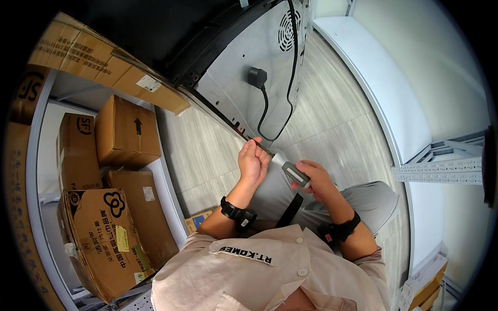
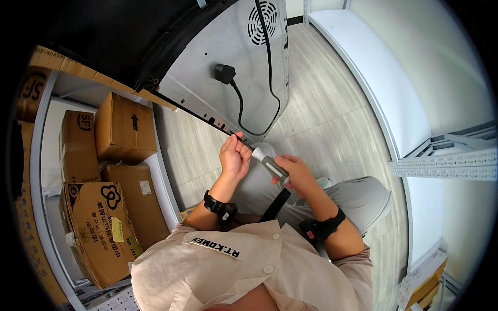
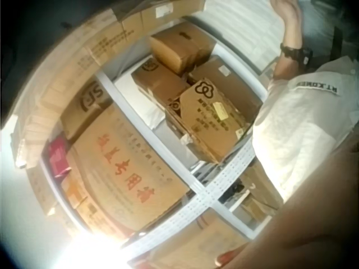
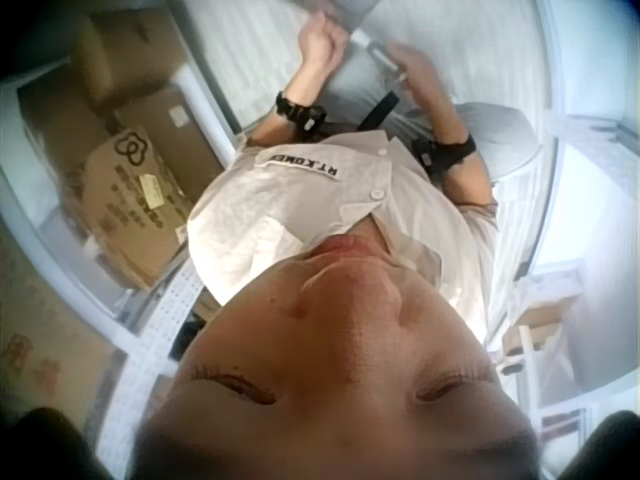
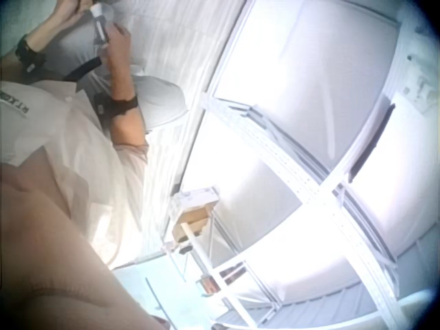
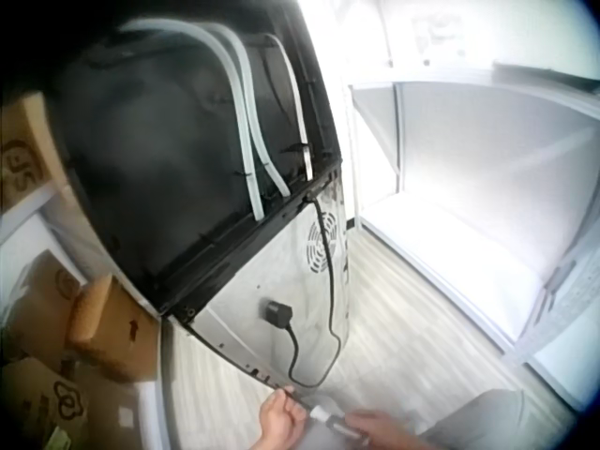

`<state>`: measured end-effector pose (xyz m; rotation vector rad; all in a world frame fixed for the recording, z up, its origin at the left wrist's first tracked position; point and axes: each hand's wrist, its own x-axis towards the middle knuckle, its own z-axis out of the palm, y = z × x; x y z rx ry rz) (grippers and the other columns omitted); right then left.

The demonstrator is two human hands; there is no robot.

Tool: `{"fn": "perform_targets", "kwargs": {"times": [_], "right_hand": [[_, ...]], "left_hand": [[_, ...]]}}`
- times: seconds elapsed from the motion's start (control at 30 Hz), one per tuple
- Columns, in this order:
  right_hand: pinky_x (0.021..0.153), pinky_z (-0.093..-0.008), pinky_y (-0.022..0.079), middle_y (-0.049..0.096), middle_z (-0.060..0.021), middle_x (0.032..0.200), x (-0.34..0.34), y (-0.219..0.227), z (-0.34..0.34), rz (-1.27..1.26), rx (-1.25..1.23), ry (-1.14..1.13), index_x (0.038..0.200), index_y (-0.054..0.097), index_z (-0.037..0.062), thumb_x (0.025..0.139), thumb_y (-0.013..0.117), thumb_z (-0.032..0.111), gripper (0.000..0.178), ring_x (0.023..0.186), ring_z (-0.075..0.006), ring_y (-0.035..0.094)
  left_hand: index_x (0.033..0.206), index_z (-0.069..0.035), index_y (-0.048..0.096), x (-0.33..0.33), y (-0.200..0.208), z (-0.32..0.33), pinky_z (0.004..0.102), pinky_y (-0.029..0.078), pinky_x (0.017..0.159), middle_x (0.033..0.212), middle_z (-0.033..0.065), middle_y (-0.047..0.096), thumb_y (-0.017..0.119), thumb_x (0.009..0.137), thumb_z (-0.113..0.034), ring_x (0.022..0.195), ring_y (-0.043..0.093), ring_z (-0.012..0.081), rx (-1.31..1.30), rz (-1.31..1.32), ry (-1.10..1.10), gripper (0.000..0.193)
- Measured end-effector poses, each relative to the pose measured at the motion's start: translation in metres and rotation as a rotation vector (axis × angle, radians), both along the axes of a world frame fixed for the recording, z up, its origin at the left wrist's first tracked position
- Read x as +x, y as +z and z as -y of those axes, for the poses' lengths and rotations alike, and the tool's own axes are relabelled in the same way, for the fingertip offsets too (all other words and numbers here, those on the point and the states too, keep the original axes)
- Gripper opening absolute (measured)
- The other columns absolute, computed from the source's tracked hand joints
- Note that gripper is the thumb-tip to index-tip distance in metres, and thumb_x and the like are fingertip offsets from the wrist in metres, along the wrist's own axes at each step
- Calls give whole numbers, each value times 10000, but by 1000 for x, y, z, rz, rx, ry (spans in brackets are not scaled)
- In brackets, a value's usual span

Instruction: The person uses a screwdriver to tighten screws on the back panel of a large appliance. They work methodically, moving from one screw to the next to secure the panel.

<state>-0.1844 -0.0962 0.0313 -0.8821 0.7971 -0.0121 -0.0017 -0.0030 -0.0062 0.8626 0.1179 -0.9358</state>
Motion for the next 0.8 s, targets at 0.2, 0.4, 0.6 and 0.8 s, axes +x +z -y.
{"fn": "perform_targets", "kwargs": {"times": [0.2,0.4,0.6,0.8], "right_hand": [[583,-229,377,618,0,836,2,-4,-4,43,-272,-150,1046,653,52,871,691,233,254,717,-77,542],[730,-251,441,620,-9,886,-1,-17,-6,140,-624,-212,1068,658,48,798,747,122,294,786,-104,547],[795,-279,452,549,-48,963,0,-6,-8,169,-981,-232,1081,658,73,741,746,34,354,852,-163,549],[767,-269,442,519,-41,942,1,3,-8,99,-1058,-258,1135,613,79,741,754,49,419,851,-152,532]], "left_hand": [[1066,-54,570,7,0,-1,246,238,439,610,-43,338,413,1047,-237,494,269,81,-25,-59,-18,242],[1090,-36,562,8,-5,0,251,233,437,610,-37,319,439,1039,-253,498,269,87,-94,-157,57,255],[1041,-58,555,10,-5,4,250,231,416,579,-43,303,434,1032,-258,474,262,92,-127,-229,74,234],[1002,-68,554,16,-5,4,247,245,405,556,-43,324,432,1000,-250,457,285,88,-150,-254,22,219]]}}
